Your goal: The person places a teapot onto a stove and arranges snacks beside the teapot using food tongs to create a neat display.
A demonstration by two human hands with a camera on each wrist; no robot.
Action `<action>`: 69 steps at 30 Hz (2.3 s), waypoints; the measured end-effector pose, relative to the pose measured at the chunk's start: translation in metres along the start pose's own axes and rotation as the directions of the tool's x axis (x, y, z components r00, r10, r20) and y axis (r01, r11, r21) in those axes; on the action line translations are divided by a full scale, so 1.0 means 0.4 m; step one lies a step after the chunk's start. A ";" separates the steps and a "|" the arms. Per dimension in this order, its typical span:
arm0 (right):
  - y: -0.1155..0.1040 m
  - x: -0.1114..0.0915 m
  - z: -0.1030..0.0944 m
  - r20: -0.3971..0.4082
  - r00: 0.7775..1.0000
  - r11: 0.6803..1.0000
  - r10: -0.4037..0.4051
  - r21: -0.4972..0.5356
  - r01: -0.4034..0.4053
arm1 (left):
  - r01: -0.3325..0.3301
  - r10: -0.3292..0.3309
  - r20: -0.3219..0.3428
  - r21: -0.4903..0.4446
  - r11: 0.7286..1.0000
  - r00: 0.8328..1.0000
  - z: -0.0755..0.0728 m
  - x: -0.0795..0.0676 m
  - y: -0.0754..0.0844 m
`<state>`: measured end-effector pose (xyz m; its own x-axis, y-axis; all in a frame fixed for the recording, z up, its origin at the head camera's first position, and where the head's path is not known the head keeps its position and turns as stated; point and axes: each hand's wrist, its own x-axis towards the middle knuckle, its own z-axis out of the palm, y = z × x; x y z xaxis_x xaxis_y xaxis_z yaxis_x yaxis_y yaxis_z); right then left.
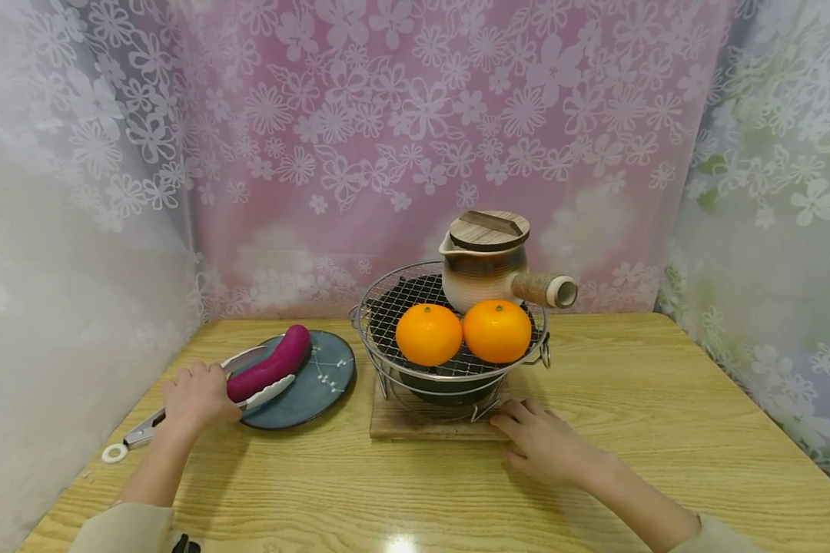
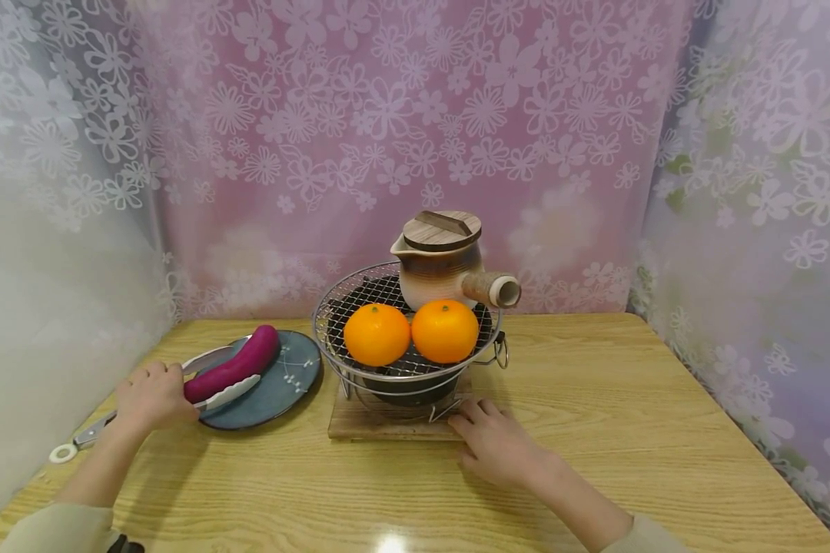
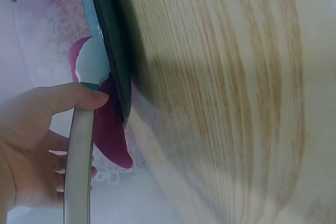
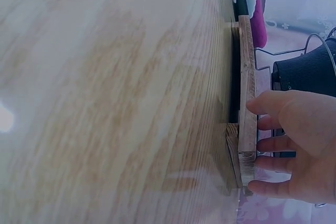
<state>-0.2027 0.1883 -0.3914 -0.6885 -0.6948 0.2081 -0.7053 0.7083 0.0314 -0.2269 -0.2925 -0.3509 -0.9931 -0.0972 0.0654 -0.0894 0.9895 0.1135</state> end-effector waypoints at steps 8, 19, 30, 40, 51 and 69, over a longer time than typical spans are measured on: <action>-0.003 0.000 -0.003 0.002 1.000 1.000 -0.003 0.010 0.003 | -0.007 0.007 -0.008 0.001 1.000 1.000 0.005 -0.001 0.002; -0.002 0.003 -0.005 -0.004 1.000 1.000 -0.011 -0.006 0.011 | -0.040 0.042 -0.031 0.037 0.998 0.999 0.019 -0.001 0.002; -0.001 0.001 0.000 -0.017 1.000 1.000 -0.014 -0.012 0.014 | -0.038 0.039 -0.036 0.040 0.998 0.999 0.021 -0.006 0.008; -0.001 0.000 -0.001 0.003 1.000 1.000 0.003 0.016 -0.003 | -0.033 0.033 -0.026 0.013 0.999 0.999 0.016 -0.010 0.011; 0.003 0.001 0.000 -0.027 1.000 1.000 -0.014 -0.012 0.013 | -0.032 0.032 -0.015 -0.024 0.999 0.999 -0.013 -0.016 0.035; 0.001 -0.001 0.003 -0.018 1.000 1.000 -0.007 -0.004 0.007 | -0.060 0.062 -0.065 0.044 0.997 0.996 -0.035 -0.022 0.057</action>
<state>-0.2028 0.1887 -0.3926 -0.6806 -0.6970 0.2258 -0.7090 0.7042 0.0370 -0.2189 -0.2707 -0.3351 -0.9897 -0.0421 0.1365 -0.0333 0.9973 0.0661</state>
